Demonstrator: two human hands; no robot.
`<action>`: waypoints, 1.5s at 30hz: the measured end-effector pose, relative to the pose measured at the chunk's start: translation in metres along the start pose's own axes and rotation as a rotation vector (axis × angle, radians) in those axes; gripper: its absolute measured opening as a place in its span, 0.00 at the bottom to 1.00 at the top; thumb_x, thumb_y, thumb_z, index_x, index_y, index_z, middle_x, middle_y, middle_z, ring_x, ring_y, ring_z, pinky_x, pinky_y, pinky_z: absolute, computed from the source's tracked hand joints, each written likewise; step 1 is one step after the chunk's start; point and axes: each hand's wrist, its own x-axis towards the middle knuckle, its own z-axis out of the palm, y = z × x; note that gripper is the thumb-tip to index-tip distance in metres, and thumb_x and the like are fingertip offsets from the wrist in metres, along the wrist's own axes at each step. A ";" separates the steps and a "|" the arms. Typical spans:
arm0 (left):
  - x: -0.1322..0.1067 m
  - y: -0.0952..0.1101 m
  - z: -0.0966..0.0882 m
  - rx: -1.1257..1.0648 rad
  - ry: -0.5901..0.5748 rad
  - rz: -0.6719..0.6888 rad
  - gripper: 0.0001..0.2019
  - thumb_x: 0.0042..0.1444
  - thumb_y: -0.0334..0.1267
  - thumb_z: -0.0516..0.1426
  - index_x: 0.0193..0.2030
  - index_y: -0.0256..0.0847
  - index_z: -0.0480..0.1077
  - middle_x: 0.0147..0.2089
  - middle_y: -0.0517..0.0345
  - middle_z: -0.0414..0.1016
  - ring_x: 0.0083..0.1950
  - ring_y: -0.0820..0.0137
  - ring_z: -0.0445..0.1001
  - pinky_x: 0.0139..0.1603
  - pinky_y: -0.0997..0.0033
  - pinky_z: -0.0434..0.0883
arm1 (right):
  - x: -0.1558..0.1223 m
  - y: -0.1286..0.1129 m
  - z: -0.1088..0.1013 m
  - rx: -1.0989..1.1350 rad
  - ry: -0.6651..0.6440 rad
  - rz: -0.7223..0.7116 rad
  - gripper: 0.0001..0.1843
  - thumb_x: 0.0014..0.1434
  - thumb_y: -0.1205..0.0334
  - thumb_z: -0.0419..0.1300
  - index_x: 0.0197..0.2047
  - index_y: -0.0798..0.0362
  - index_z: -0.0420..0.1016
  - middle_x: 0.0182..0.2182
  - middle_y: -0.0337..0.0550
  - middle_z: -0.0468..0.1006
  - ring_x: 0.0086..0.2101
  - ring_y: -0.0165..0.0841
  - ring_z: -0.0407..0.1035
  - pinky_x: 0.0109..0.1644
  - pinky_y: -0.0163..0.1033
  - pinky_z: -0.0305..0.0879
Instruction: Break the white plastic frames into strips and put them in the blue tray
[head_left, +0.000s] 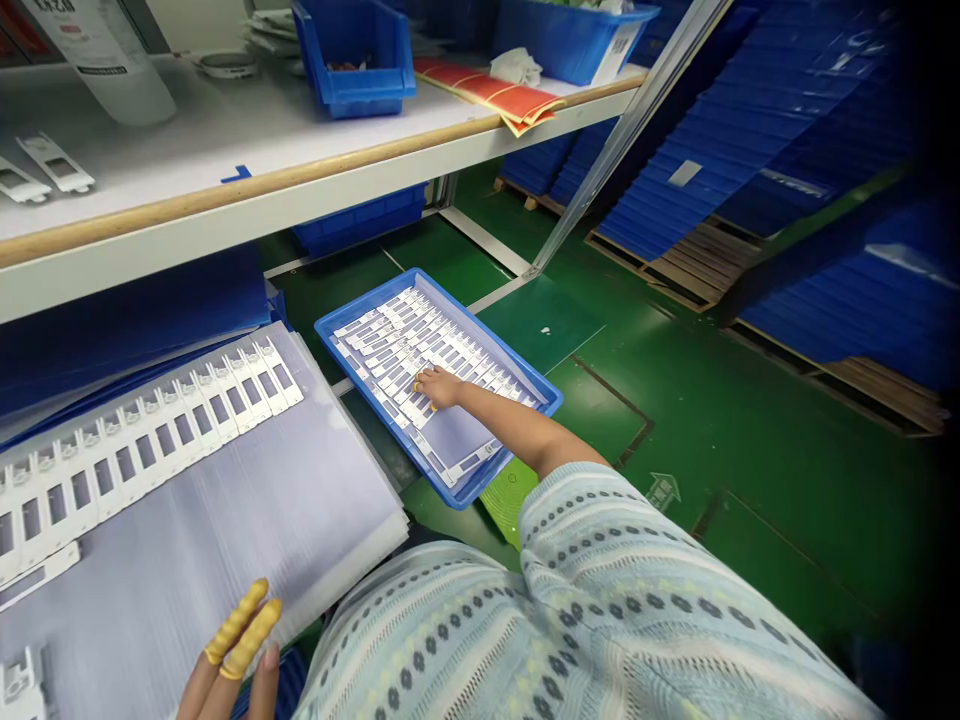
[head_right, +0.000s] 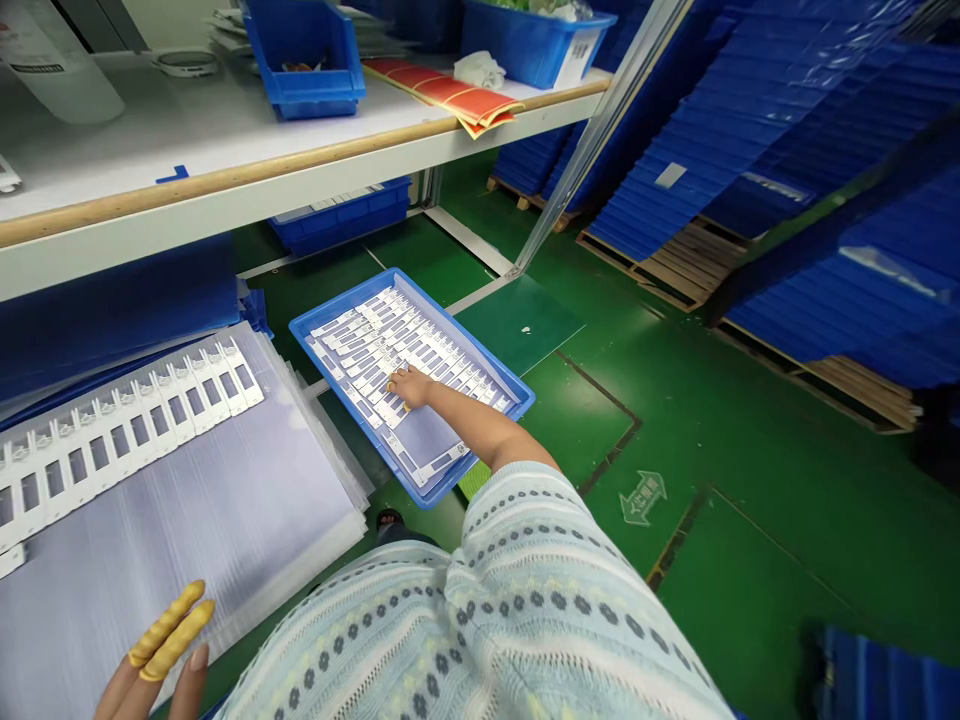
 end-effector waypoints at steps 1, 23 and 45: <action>0.003 0.004 0.001 0.008 0.005 0.009 0.31 0.56 0.33 0.56 0.67 0.43 0.57 0.63 0.50 0.66 0.53 0.60 0.73 0.48 0.63 0.72 | 0.000 0.002 -0.001 -0.003 -0.003 -0.015 0.31 0.54 0.61 0.62 0.60 0.59 0.64 0.55 0.59 0.65 0.52 0.47 0.58 0.50 0.47 0.53; 0.030 0.053 -0.002 -0.259 -0.011 -0.598 0.19 0.60 0.45 0.54 0.58 0.50 0.67 0.60 0.52 0.69 0.61 0.56 0.66 0.59 0.52 0.66 | -0.003 0.020 -0.036 -0.063 0.007 -0.266 0.24 0.52 0.57 0.63 0.51 0.60 0.70 0.50 0.57 0.68 0.49 0.46 0.57 0.50 0.46 0.52; 0.106 0.041 -0.063 -2.159 -0.214 -0.980 0.25 0.65 0.46 0.42 0.57 0.30 0.66 0.46 0.40 0.78 0.49 0.52 0.77 0.53 0.46 0.69 | -0.087 -0.261 -0.273 -0.393 0.406 -1.129 0.05 0.59 0.64 0.61 0.39 0.51 0.76 0.41 0.44 0.75 0.45 0.40 0.65 0.40 0.43 0.56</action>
